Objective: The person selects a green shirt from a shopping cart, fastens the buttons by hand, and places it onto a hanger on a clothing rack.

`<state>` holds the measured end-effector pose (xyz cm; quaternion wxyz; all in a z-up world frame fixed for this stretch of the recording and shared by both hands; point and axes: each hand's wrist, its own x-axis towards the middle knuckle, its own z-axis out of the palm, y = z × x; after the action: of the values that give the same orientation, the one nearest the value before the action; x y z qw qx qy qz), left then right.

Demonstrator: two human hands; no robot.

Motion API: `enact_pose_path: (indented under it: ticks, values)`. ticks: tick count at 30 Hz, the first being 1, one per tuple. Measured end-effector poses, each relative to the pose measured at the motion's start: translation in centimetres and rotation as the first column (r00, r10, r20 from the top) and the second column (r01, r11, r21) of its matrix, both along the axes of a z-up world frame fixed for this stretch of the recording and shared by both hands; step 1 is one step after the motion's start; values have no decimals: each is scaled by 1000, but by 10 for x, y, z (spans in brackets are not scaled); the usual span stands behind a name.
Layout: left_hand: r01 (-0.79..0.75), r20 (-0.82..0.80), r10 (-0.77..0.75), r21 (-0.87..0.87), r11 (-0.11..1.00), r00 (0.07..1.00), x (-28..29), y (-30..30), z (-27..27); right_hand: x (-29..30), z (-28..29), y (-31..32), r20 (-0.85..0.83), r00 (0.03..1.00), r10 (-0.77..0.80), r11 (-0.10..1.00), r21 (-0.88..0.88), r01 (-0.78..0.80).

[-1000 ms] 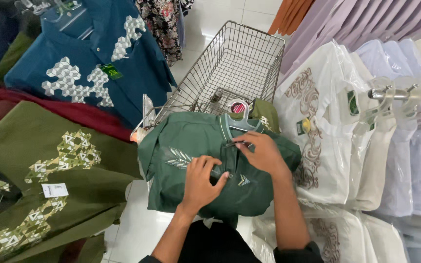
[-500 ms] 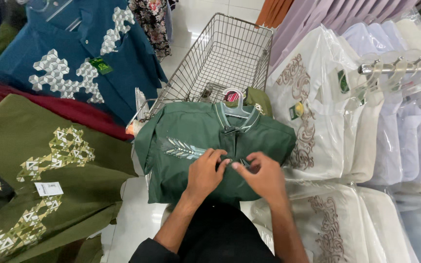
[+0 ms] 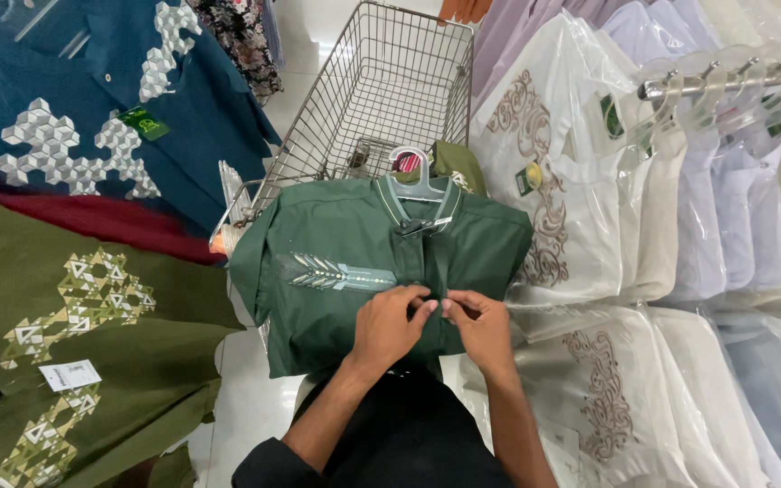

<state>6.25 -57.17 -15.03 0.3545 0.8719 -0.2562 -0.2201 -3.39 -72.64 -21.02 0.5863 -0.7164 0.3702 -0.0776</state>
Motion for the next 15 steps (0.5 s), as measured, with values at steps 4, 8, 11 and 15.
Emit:
enact_pose_path:
  ticks: [4, 8, 11, 15]
  values:
    - [10, -11, -10, -6, 1000, 1000, -8, -9, -10, -2, 2, -4, 72, 997, -13, 995, 104, 6]
    - [-36, -47, 37, 23, 999, 998, -10, -12, -7, -4, -2, -9, 133, 991, 10, 988, 152, -31]
    - [-83, -87, 81, -26, 996, 993, -11, -13, -7, -3, -7, -14, 164, 986, 18, 984, 174, -47]
    - [-148, -144, 125, -168, 975, 982, -8, -14, -20, 0, 12, -13, 181, 983, 41, 977, 201, -77]
